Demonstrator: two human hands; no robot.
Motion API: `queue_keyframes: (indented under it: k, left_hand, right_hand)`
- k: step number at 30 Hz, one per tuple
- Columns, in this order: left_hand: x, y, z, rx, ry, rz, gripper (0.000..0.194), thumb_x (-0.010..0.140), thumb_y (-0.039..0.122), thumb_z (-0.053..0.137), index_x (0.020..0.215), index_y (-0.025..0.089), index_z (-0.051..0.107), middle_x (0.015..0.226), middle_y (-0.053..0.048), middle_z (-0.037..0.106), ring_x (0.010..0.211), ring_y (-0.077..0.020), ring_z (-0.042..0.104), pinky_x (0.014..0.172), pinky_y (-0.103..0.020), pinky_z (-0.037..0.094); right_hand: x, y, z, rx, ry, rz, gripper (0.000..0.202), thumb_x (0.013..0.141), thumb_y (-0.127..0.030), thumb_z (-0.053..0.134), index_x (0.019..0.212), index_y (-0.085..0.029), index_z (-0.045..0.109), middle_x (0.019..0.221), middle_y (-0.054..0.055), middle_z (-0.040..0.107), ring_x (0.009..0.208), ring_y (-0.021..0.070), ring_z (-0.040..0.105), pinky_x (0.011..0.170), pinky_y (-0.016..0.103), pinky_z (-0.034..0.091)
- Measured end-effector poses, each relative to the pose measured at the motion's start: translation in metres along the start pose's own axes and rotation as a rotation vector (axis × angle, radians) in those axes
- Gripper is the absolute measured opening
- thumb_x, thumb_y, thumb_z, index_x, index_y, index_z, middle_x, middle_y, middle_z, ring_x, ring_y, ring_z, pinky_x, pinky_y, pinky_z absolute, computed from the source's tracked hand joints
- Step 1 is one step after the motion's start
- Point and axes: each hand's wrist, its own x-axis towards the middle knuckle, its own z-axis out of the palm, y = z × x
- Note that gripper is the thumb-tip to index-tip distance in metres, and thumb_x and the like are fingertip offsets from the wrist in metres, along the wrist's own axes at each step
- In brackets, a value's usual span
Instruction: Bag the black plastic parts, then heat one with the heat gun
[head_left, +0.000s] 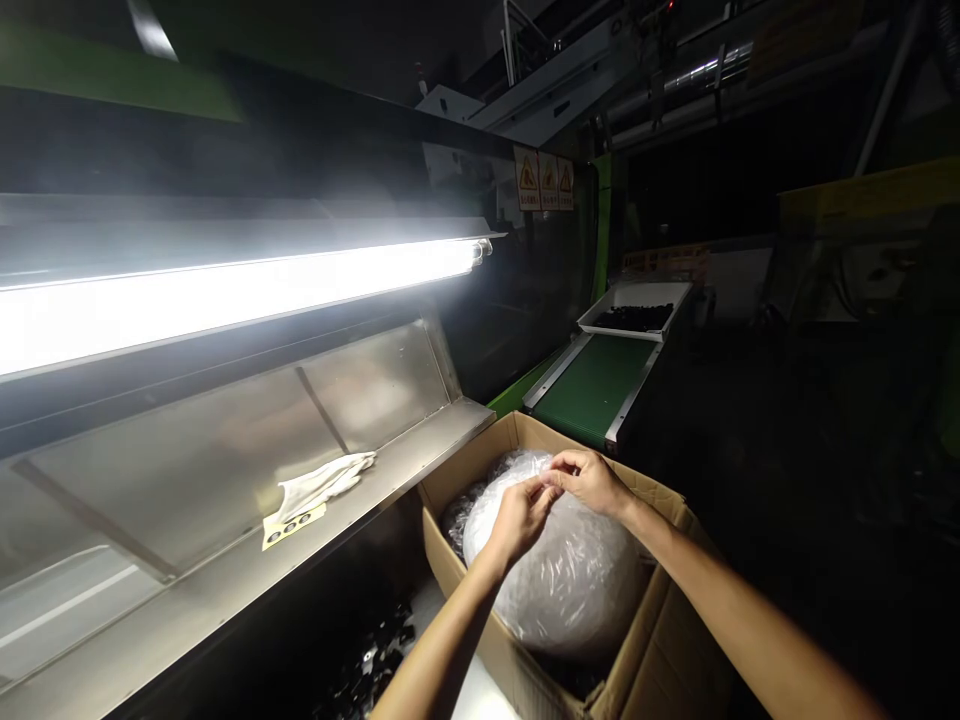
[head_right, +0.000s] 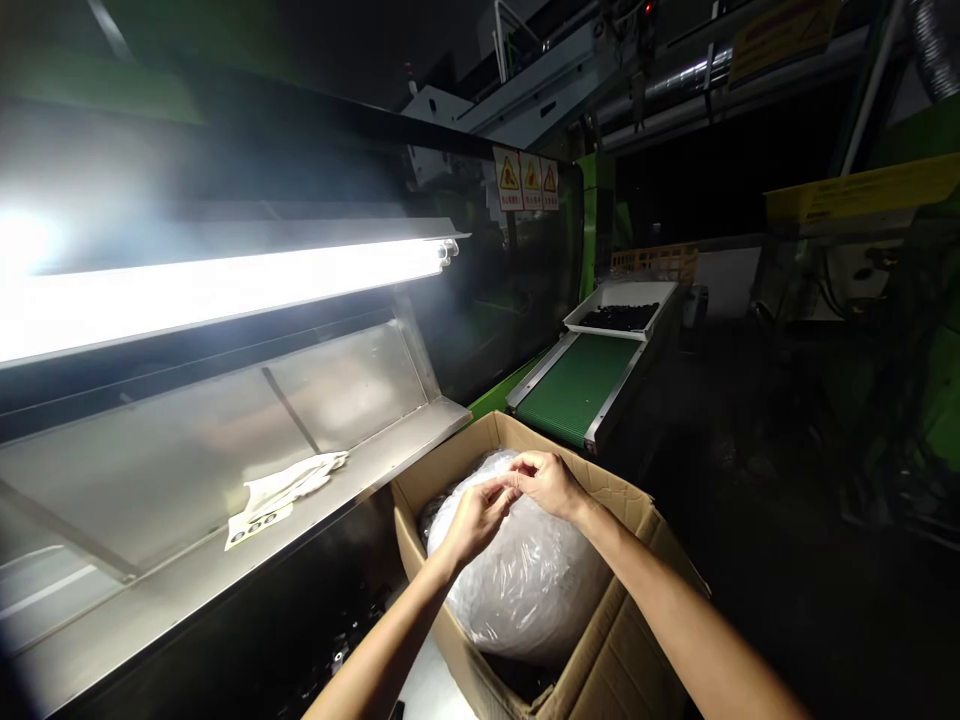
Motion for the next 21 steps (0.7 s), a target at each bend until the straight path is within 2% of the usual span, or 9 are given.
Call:
queue_keyframes:
  k: [3,5,8,9,12,14,16,21]
  left_hand:
    - [0.002,-0.001,-0.005,-0.06,-0.048,-0.04,0.044,0.089,0.056,0.048,0.066,0.019,0.059,0.059,0.001,0.053,0.055,-0.0143,0.047,0.056,-0.026,0.036]
    - [0.002,-0.002,-0.008,-0.106,-0.054,-0.058,0.049,0.09,0.057,0.045,0.064,0.019,0.06,0.057,0.0,0.055,0.055,-0.0146,0.049,0.059,-0.026,0.039]
    - [0.0,-0.001,-0.01,-0.114,-0.032,-0.092,0.052,0.091,0.058,0.043,0.065,0.017,0.065,0.064,-0.004,0.064,0.062,-0.0168,0.057,0.066,-0.027,0.043]
    - [0.0,-0.001,-0.01,-0.103,-0.01,-0.099,0.053,0.091,0.058,0.043,0.066,0.017,0.066,0.067,-0.005,0.066,0.065,-0.0177,0.059,0.068,-0.027,0.044]
    - [-0.001,-0.002,-0.01,-0.059,0.064,-0.097,0.051,0.09,0.057,0.044,0.068,0.017,0.068,0.072,-0.005,0.069,0.071,-0.0185,0.06,0.072,-0.028,0.044]
    - [-0.001,-0.004,-0.013,-0.077,0.061,-0.107,0.048,0.09,0.055,0.046,0.07,0.017,0.068,0.074,-0.005,0.069,0.068,-0.0168,0.057,0.067,-0.027,0.042]
    - [-0.002,-0.007,-0.017,-0.172,0.031,-0.135,0.044,0.089,0.053,0.05,0.075,0.016,0.069,0.075,-0.004,0.068,0.065,-0.0149,0.054,0.061,-0.025,0.039]
    - [-0.004,-0.009,-0.027,-0.395,0.036,-0.198,0.031,0.078,0.043,0.067,0.086,0.014,0.072,0.073,-0.001,0.064,0.066,-0.0121,0.05,0.06,-0.023,0.035]
  right_hand:
    - [-0.004,-0.007,-0.009,-0.018,-0.141,-0.025,0.038,0.079,-0.037,0.071,0.113,-0.019,0.067,0.099,0.005,0.067,0.086,0.0172,0.061,0.068,0.026,0.049]
    - [-0.005,-0.007,-0.009,-0.055,-0.172,-0.048,0.037,0.075,-0.03,0.074,0.11,-0.02,0.068,0.103,0.005,0.066,0.087,0.0169,0.062,0.067,0.025,0.049]
    - [-0.003,0.0,-0.003,-0.087,-0.077,-0.05,0.014,0.079,-0.029,0.069,0.087,-0.017,0.072,0.087,0.004,0.067,0.077,0.0156,0.062,0.064,0.026,0.047]
    - [-0.001,0.004,-0.001,-0.085,-0.045,-0.043,0.014,0.081,-0.03,0.067,0.082,-0.017,0.071,0.083,0.004,0.068,0.075,0.0159,0.062,0.064,0.026,0.047]
    - [0.001,0.012,0.005,-0.036,0.049,-0.01,0.021,0.083,-0.037,0.066,0.08,-0.016,0.07,0.081,0.004,0.069,0.074,0.0171,0.062,0.066,0.028,0.048]
    - [-0.001,0.014,0.008,0.022,0.132,0.017,0.025,0.083,-0.04,0.066,0.083,-0.016,0.069,0.08,0.005,0.07,0.072,0.0172,0.062,0.067,0.029,0.049]
    - [-0.006,0.014,0.011,0.07,0.159,0.015,0.025,0.085,-0.041,0.065,0.084,-0.016,0.069,0.08,0.005,0.07,0.072,0.0175,0.062,0.068,0.03,0.049]
    - [-0.021,0.012,0.014,0.006,-0.045,-0.172,0.011,0.084,-0.03,0.066,0.082,-0.02,0.071,0.098,0.007,0.068,0.096,0.0209,0.063,0.091,0.034,0.048]
